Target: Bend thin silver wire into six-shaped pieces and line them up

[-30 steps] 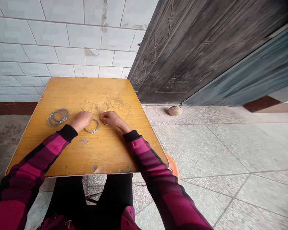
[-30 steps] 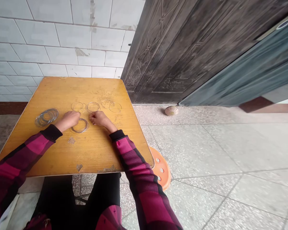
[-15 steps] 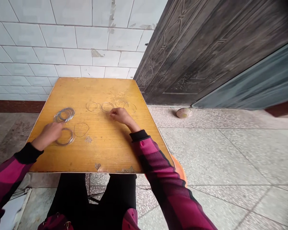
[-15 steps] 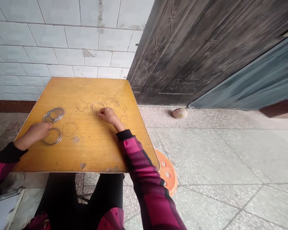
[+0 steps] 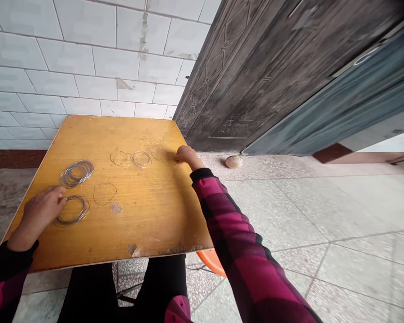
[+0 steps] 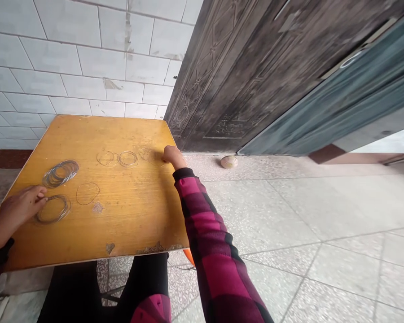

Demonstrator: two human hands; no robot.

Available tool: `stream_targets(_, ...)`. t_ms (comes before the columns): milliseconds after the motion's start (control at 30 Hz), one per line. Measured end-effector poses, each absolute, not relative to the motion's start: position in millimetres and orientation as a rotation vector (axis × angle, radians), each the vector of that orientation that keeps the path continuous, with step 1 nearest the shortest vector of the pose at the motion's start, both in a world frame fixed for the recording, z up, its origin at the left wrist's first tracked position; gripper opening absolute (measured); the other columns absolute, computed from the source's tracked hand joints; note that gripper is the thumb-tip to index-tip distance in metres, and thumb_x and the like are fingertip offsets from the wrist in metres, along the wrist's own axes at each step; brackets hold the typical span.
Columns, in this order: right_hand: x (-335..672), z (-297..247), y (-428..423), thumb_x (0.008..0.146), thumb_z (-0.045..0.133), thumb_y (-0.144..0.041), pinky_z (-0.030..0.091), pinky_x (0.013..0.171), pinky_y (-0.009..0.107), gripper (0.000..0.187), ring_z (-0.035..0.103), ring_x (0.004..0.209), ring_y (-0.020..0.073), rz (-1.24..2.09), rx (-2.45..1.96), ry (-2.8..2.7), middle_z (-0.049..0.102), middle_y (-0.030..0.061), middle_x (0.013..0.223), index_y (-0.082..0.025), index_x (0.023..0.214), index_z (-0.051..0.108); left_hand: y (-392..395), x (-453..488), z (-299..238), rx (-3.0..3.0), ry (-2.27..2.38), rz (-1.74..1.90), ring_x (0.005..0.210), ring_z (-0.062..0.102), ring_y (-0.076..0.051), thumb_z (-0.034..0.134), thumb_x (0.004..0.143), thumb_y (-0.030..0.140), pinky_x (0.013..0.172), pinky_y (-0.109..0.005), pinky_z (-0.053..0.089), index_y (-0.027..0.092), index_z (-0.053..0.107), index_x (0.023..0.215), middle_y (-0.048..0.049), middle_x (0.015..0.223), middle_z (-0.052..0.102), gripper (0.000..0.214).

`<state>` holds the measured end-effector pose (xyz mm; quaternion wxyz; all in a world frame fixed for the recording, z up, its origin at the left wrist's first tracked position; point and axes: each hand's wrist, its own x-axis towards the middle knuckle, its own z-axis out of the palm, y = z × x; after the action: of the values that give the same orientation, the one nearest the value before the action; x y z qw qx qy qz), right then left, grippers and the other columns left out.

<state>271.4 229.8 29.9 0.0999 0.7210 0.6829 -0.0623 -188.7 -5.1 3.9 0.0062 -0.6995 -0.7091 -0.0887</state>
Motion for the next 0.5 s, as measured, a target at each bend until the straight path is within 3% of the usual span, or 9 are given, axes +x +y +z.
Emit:
stream_targets(133, 267.9, 29.1, 234.7, 0.078, 0.066, -0.021, 0.051, 0.072, 0.025, 0.017, 0.07, 0.087, 0.0227, -0.146, 2.032, 2.099, 0.075, 0.011, 0.087, -0.014, 0.089, 0.076, -4.2, -176.7, 1.3, -2.082, -2.001, -0.656, 0.081, 0.066, -0.02, 0.047, 0.091, 0.029, 0.07, -0.028, 0.045, 0.018, 0.062, 0.096, -0.0052, 0.092, 0.07, 0.019)
stream_targets(300, 262.2, 33.2, 250.0, 0.085, 0.062, -0.025, 0.05, 0.086, 0.029, 0.034, 0.062, 0.112, 0.0263, 0.019, 1.898, 2.242, 0.066, 0.0125, 0.124, -0.02, 0.118, 0.068, -4.7, -169.9, -8.2, -2.103, -1.755, -0.95, 0.069, 0.063, -0.013, 0.053, 0.092, 0.024, 0.066, -0.023, 0.045, 0.019, 0.062, 0.091, -0.0011, 0.081, 0.068, 0.011)
stream_targets(500, 259.6, 28.1, 266.8, 0.079, 0.068, -0.019, 0.05, 0.082, 0.031, 0.028, 0.066, 0.102, 0.0292, 0.037, 1.712, 2.243, 0.07, 0.0185, 0.108, -0.011, 0.106, 0.074, -7.4, -169.2, -10.2, -2.143, -1.655, -1.01, 0.065, 0.062, -0.011, 0.056, 0.091, 0.02, 0.064, -0.021, 0.045, 0.018, 0.062, 0.091, -0.0003, 0.08, 0.067, 0.006)
